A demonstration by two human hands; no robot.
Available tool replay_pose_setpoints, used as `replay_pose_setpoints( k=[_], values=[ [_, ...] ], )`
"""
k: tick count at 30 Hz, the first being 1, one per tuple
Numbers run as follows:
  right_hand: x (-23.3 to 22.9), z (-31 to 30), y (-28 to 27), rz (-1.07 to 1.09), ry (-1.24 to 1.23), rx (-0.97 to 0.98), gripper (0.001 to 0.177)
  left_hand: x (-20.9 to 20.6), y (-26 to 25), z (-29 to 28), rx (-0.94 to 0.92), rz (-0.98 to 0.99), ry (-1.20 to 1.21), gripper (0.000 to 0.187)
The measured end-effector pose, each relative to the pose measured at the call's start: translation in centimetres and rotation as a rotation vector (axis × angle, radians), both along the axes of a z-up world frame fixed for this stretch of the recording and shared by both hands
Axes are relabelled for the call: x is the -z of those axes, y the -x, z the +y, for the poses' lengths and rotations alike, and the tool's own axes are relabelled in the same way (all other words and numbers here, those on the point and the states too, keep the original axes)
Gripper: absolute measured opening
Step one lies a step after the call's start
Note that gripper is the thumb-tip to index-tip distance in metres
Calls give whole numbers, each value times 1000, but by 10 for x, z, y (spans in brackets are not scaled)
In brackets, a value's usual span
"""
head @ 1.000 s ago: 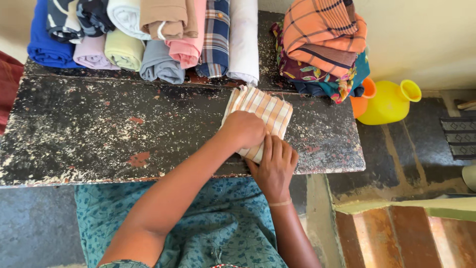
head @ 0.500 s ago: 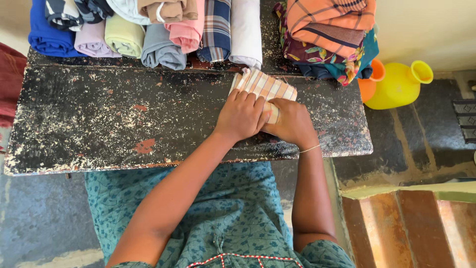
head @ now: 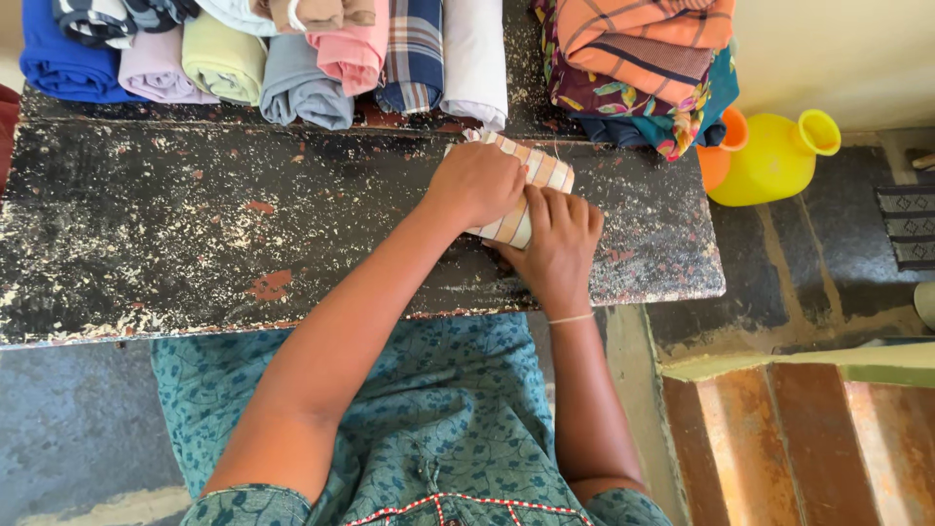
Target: The person folds a white shirt and two patterned cloths on a worn table. Each item is smoothed, folded into a compact rectangle, and placed on a growing stack of folded textiles.
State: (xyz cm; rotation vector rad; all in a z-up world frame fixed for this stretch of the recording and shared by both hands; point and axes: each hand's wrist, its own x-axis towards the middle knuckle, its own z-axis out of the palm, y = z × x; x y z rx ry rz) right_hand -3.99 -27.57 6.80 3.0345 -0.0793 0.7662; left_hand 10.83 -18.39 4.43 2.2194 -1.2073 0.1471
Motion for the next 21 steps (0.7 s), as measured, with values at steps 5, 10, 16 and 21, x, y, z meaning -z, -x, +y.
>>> replay_pose_setpoints(
  k=[5,10,16,21],
  values=[
    [-16,-21,-28,79,-55,-87,75,17,1,28,-35,130,430,28],
    [-23,-43,-53,201,-260,-134,71,44,-7,41,-66,249,623,36],
    [-20,-83,-84,474,-496,-35,65,50,-19,35,-131,338,564,63],
    [12,-116,-102,568,-942,-91,58,41,-24,32,-142,503,594,79]
  ],
)
